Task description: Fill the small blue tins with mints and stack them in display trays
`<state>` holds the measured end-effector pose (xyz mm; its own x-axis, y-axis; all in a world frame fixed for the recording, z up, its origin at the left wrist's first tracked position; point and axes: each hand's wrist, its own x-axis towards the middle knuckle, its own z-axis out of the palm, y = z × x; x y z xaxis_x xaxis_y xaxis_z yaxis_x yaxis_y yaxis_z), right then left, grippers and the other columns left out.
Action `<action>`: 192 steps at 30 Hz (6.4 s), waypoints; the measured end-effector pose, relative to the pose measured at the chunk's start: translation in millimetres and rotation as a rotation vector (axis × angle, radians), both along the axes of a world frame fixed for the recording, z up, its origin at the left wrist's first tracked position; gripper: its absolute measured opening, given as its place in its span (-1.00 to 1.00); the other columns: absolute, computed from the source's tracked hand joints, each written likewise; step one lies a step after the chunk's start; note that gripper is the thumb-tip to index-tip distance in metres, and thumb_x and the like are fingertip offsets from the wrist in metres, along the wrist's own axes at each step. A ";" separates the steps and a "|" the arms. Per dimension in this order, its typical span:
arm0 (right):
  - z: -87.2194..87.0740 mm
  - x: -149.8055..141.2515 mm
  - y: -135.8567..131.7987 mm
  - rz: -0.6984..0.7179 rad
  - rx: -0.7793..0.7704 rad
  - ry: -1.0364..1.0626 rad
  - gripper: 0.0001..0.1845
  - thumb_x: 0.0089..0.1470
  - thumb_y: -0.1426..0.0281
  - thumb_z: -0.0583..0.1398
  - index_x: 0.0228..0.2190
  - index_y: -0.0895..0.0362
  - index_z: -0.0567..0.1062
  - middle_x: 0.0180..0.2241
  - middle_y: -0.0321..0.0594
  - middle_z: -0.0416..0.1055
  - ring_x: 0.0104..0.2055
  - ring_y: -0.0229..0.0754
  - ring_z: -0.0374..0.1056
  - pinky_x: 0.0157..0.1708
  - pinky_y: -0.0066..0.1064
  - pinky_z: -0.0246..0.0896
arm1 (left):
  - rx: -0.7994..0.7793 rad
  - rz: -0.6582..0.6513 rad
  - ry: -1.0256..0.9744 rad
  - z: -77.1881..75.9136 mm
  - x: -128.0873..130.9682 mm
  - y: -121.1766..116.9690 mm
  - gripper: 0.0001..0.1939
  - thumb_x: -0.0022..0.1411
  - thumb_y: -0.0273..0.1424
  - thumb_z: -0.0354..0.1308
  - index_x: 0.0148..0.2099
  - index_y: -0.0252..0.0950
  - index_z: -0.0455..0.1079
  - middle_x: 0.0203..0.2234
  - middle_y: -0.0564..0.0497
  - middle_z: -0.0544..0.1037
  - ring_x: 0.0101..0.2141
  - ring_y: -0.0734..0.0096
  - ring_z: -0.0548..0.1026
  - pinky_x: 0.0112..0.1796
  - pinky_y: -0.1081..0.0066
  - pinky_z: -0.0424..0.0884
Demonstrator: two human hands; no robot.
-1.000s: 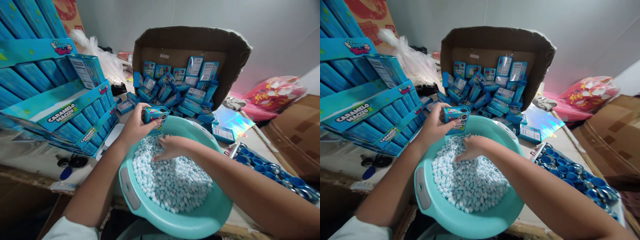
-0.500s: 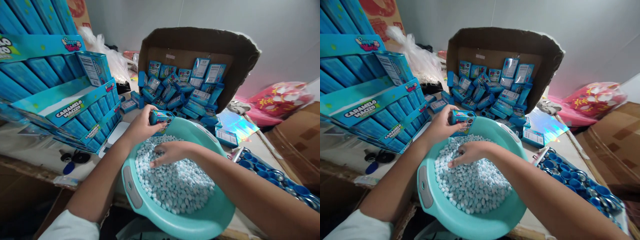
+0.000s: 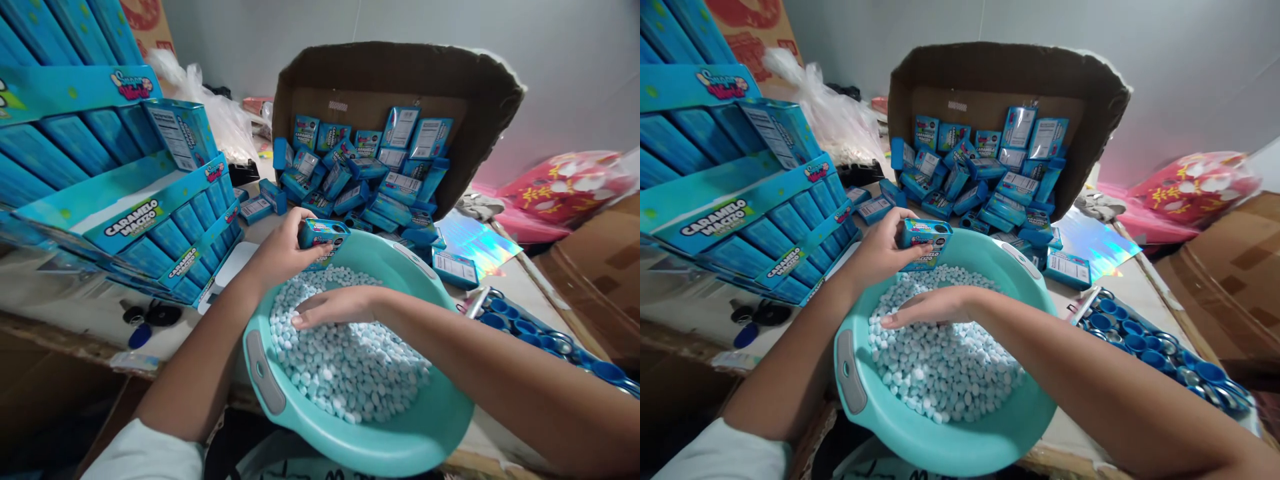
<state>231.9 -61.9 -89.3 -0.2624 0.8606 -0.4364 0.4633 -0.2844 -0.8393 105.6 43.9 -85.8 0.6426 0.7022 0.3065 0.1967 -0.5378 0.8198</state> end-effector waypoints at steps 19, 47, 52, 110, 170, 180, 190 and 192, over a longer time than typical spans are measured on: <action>31.1 10.4 -4.4 0.267 0.095 -0.007 -0.48 0.22 -0.09 0.12 -0.20 0.07 0.62 -0.17 -0.18 0.59 -0.13 -0.01 0.48 -0.12 -0.24 0.35 | -0.027 -0.011 0.040 2.4 -3.2 -2.1 -0.49 0.15 -0.13 0.31 0.06 -0.16 0.23 -0.20 0.01 0.52 -0.21 0.24 0.54 -0.28 0.38 0.43; -103.9 6.9 -6.3 0.212 0.807 -0.545 0.06 -0.29 0.50 0.19 0.33 0.22 0.12 0.28 0.24 0.19 0.28 0.39 0.21 0.18 0.17 0.21 | -0.014 -0.131 0.211 15.2 -22.0 -1.8 -0.31 0.18 0.03 0.18 0.23 -0.17 0.11 0.02 -0.14 0.51 0.00 0.01 0.53 -0.15 0.27 0.44; -61.0 -5.3 0.4 0.181 0.501 -0.521 -0.35 -0.25 0.48 0.23 0.00 0.18 0.52 0.05 0.10 0.50 0.11 0.24 0.41 0.12 -0.04 0.30 | -0.012 -0.073 0.141 12.1 -17.7 -4.1 -0.39 0.16 -0.07 0.26 0.16 -0.16 0.18 -0.10 -0.07 0.55 -0.10 0.11 0.56 -0.22 0.34 0.43; 42.4 24.3 11.9 -0.641 0.634 0.868 -0.76 0.08 0.18 0.18 -0.47 0.07 0.40 -0.50 -0.33 0.41 -0.39 -0.20 0.41 -0.40 -0.38 0.28 | -0.217 -0.400 0.139 18.2 -12.7 -0.3 -0.48 0.07 -0.27 0.35 0.05 -0.22 0.28 -0.16 0.01 0.51 -0.13 0.25 0.50 -0.15 0.35 0.42; 30.8 44.0 17.1 -0.565 0.944 -0.191 -0.83 0.18 0.37 0.18 -0.36 0.10 0.59 -0.27 -0.20 0.45 -0.29 -0.23 0.40 -0.43 -0.43 0.26 | -0.377 -0.205 -0.211 3.1 -2.3 10.5 -0.53 0.09 -0.37 0.38 -0.01 -0.24 0.25 -0.28 0.10 0.42 -0.28 0.48 0.46 -0.26 0.50 0.43; 36.2 41.6 13.3 -0.545 0.966 -0.237 -0.88 0.14 0.39 0.25 -0.33 0.07 0.63 -0.38 -0.27 0.53 -0.36 -0.24 0.38 -0.42 -0.41 0.26 | -0.456 -0.205 -0.208 6.2 -3.9 9.9 -0.50 0.03 -0.38 0.38 -0.02 -0.25 0.26 -0.28 0.08 0.48 -0.27 0.42 0.51 -0.28 0.46 0.45; 35.2 40.5 14.8 -0.592 0.920 -0.211 -0.93 0.07 0.33 0.32 -0.41 0.07 0.59 -0.46 -0.34 0.50 -0.49 -0.29 0.25 -0.47 -0.41 0.17 | -0.413 -0.226 -0.194 8.1 -4.0 8.5 -0.49 0.00 -0.39 0.41 -0.04 -0.26 0.27 -0.31 0.09 0.47 -0.30 0.43 0.51 -0.33 0.49 0.44; 34.5 40.8 14.6 -0.602 0.950 -0.187 -0.94 0.08 0.35 0.32 -0.40 0.08 0.57 -0.45 -0.34 0.48 -0.48 -0.30 0.25 -0.47 -0.41 0.17 | -0.443 -0.229 -0.227 9.2 -4.1 7.7 -0.49 0.00 -0.38 0.42 -0.04 -0.26 0.27 -0.31 0.09 0.47 -0.31 0.43 0.51 -0.33 0.49 0.44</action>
<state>272.7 -47.4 -54.8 0.3054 0.8282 0.4700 0.6070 0.2109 -0.7662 101.5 51.6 -76.6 0.7461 0.6458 0.1624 -0.0934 -0.1400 0.9857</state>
